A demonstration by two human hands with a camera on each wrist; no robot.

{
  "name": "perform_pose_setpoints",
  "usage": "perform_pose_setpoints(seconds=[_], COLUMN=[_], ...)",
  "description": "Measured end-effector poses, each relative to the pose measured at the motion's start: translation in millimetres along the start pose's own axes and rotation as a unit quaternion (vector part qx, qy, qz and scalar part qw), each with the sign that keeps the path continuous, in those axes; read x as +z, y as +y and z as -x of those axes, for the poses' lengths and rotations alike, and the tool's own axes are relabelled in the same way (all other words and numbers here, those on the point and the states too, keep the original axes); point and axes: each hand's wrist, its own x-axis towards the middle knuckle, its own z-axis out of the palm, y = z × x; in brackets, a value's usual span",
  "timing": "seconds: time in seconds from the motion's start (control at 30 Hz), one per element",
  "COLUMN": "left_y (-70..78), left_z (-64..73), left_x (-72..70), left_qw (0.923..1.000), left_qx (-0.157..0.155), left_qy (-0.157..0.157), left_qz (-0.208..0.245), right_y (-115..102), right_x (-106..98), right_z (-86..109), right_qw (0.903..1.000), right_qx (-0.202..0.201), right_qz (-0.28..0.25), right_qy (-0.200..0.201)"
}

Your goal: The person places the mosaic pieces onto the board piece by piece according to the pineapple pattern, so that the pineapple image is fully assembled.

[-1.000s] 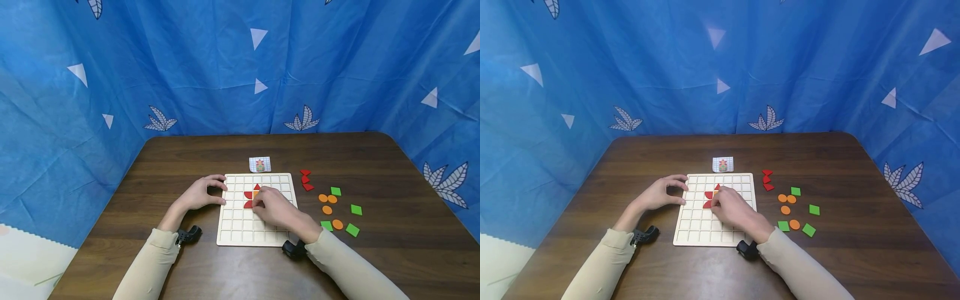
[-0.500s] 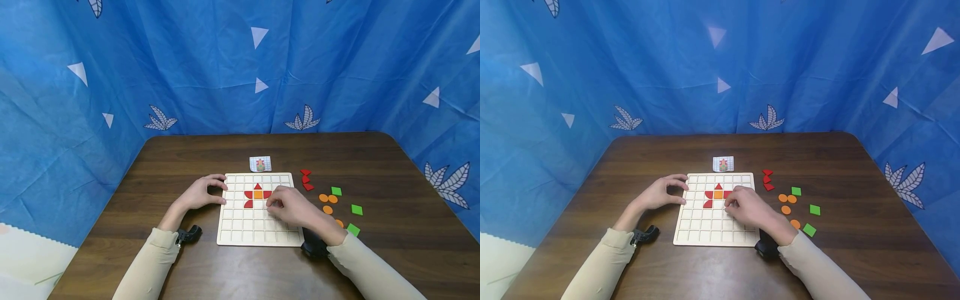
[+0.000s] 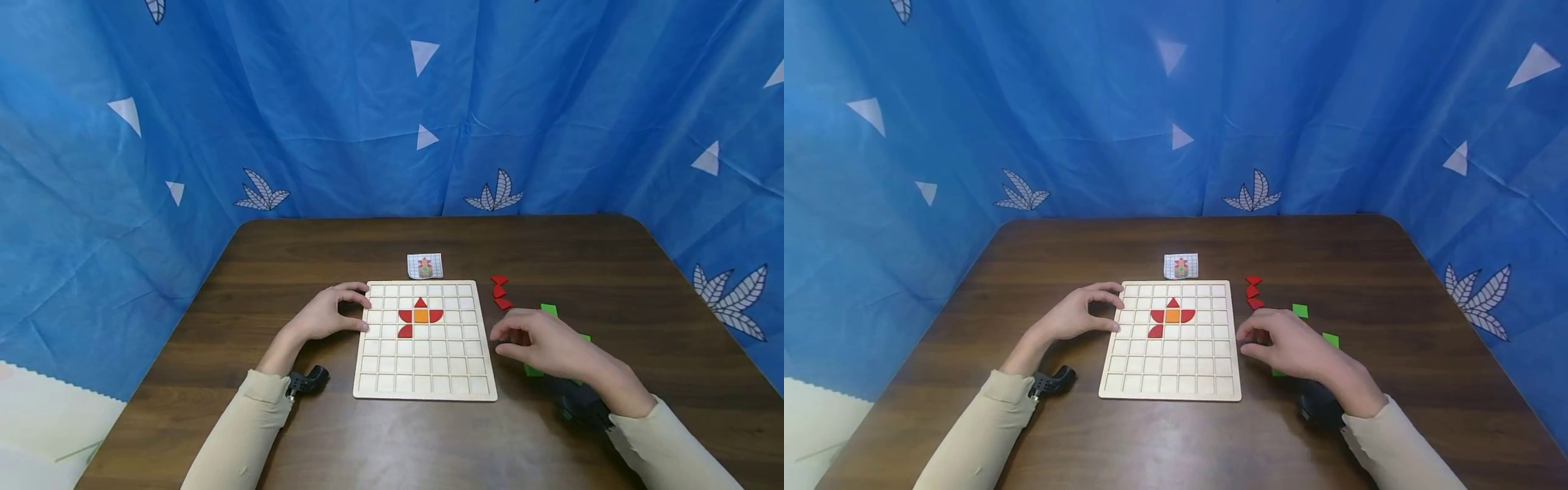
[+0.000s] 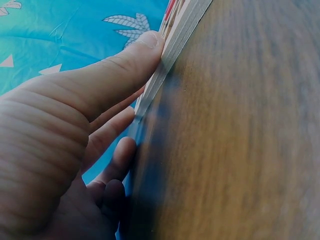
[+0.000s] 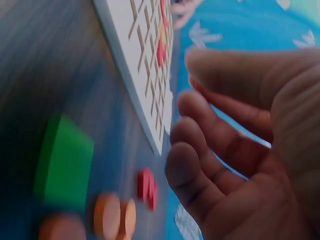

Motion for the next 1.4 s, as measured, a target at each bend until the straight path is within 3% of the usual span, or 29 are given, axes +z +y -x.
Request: perform_pose_setpoints(seconds=[0.17,0.3,0.57,0.73,1.1,1.4], left_y=[-0.1,0.3,2.6,3.1,0.1,0.3], left_z=[1.1,1.3,-0.7,-0.1,0.0,-0.1], left_x=[-1.4,-1.3,-2.6,-2.9,-1.2,-0.7], left_qw=[1.0000,0.9999,1.0000,1.0000,0.9999,1.0000], left_qx=[-0.003,-0.008,0.002,0.002,-0.007,-0.005], left_qy=[-0.002,-0.004,-0.003,-0.004,-0.004,-0.002], left_qz=[0.003,0.006,-0.002,-0.001,0.006,0.002], right_y=[13.3,20.2,36.0,48.5,64.2,62.8], right_x=[-11.9,-16.2,-15.1,-12.0,-11.5,-7.6], right_z=[20.7,33.1,50.3,57.7,62.1,62.3], right_qw=[0.9999,0.9996,0.9978,0.9967,0.9977,0.9979], right_qx=[-0.009,0.011,0.031,0.018,0.059,-0.012], right_qz=[-0.010,-0.020,0.001,0.025,0.030,0.058], right_qy=[0.002,0.018,0.059,0.075,0.011,0.025])
